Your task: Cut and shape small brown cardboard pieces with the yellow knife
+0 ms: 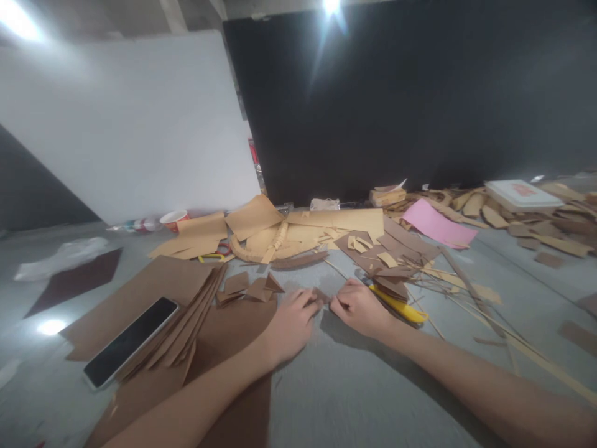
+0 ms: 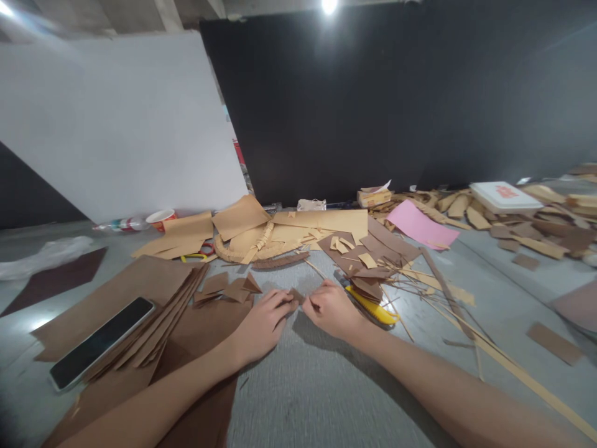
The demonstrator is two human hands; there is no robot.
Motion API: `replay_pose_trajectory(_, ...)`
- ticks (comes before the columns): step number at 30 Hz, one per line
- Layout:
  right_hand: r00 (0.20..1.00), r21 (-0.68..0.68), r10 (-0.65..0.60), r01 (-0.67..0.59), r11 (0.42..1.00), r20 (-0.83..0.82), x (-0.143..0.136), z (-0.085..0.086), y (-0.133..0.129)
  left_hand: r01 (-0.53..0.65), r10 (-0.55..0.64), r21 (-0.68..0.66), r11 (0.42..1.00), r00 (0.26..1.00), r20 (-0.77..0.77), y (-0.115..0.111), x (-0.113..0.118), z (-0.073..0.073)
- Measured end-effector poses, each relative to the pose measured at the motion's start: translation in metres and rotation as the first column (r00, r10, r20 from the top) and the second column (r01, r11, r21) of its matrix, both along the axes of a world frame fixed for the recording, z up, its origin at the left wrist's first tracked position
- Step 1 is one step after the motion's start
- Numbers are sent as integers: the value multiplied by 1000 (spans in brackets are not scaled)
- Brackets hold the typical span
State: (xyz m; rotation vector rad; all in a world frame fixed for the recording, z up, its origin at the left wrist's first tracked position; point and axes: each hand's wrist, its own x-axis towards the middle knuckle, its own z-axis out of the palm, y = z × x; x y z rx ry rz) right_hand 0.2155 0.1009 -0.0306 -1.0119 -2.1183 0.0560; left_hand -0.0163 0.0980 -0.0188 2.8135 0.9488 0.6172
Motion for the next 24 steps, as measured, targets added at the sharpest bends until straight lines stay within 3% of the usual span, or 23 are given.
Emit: replay_pose_trajectory(24, 1000, 8, -3, 3, 1000, 6, 1, -1, 0, -8, 9, -45, 999, 1000, 18, -2, 1, 3)
